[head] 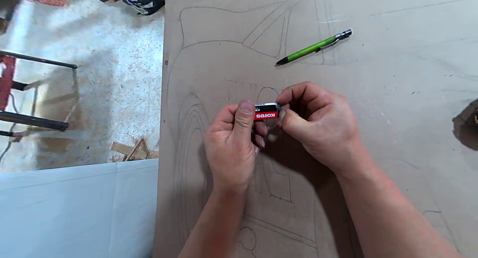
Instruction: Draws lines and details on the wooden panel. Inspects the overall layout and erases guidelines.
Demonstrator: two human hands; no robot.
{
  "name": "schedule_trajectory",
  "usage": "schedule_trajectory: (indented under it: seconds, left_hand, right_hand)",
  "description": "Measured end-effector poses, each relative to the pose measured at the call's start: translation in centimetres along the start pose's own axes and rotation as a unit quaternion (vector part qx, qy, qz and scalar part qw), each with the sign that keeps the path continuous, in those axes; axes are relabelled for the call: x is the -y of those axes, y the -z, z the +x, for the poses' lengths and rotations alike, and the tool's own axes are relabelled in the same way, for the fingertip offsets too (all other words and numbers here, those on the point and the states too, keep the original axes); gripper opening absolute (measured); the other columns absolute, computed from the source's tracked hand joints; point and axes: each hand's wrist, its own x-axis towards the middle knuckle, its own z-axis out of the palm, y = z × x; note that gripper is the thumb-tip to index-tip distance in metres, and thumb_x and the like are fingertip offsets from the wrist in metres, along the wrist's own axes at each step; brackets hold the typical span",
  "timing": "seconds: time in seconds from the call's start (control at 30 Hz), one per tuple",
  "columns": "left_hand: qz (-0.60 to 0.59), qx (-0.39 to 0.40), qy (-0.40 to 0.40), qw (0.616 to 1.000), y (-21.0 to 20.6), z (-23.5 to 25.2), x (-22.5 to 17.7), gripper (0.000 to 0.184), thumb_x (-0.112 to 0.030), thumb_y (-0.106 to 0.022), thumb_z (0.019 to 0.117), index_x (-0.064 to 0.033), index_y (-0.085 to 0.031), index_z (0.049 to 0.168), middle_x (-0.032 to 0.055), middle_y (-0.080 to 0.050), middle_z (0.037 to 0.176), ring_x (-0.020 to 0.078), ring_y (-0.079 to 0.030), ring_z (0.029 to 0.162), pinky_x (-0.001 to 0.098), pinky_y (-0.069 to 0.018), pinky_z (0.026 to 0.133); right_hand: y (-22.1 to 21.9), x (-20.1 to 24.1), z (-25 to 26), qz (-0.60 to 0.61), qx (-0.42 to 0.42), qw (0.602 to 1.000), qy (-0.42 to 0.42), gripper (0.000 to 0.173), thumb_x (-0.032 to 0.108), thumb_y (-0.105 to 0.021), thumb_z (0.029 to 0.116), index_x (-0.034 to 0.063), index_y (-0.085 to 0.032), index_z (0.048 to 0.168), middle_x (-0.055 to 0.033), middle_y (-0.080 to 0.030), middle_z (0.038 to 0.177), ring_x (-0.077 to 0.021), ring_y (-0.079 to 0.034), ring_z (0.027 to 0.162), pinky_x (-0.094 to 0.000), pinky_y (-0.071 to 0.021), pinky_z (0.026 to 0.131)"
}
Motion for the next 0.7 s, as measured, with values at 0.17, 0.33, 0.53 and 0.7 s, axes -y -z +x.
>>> schedule_trajectory:
  seconds: [0.17, 0.33, 0.53, 0.7]
  left_hand:
    - [-0.037, 0.133, -0.063, 0.988, 1.0, 0.0, 0.0, 0.029, -0.006, -0.068, 0.0981, -0.0067, -0.058, 0.125, 0.0074, -0.069, 0.102, 0.0138, -0.07, 0.083, 0.0265, -0.0628, 0.072]
    - [-0.043, 0.185, -0.044, 0.981, 2.0, 0.6, 0.1, 0.032, 0.005, -0.07, 0.0931, 0.0016, -0.065, 0.125, 0.0156, -0.071, 0.106, 0.0171, -0.069, 0.073, 0.0267, -0.061, 0.061]
    - [-0.033, 0.188, -0.032, 0.981, 2.4, 0.6, -0.1, 0.03, 0.003, -0.072, 0.0918, 0.0003, -0.066, 0.121, 0.0157, -0.072, 0.104, 0.0163, -0.068, 0.067, 0.0252, -0.0593, 0.055]
    - [-0.049, 0.182, -0.031, 0.982, 2.4, 0.8, 0.3, 0.027, 0.003, -0.071, 0.0923, 0.0026, -0.065, 0.119, 0.0161, -0.072, 0.101, 0.0166, -0.069, 0.069, 0.0261, -0.0603, 0.057]
  right_hand:
    - [0.4, 0.1, 0.0, 0.016, 0.031, 0.999, -0.017, 0.018, 0.009, -0.069, 0.0867, 0.0097, -0.071, 0.104, 0.0008, -0.068, 0.077, -0.0091, -0.064, 0.064, -0.0237, -0.0545, 0.054]
    - [0.6, 0.0, 0.0, 0.01, 0.054, 0.998, -0.024, 0.017, 0.009, -0.07, 0.0855, 0.0102, -0.07, 0.103, 0.0008, -0.067, 0.076, -0.0094, -0.064, 0.064, -0.0242, -0.054, 0.053]
    - [0.6, 0.0, 0.0, -0.002, 0.054, 0.998, -0.024, 0.016, 0.011, -0.07, 0.0842, 0.0118, -0.07, 0.1, 0.002, -0.067, 0.074, -0.0083, -0.064, 0.063, -0.0243, -0.0537, 0.053]
    - [0.5, 0.0, 0.0, -0.006, 0.056, 0.998, -0.018, 0.016, 0.01, -0.069, 0.0849, 0.0114, -0.07, 0.101, 0.0024, -0.068, 0.075, -0.0079, -0.064, 0.064, -0.0236, -0.054, 0.053]
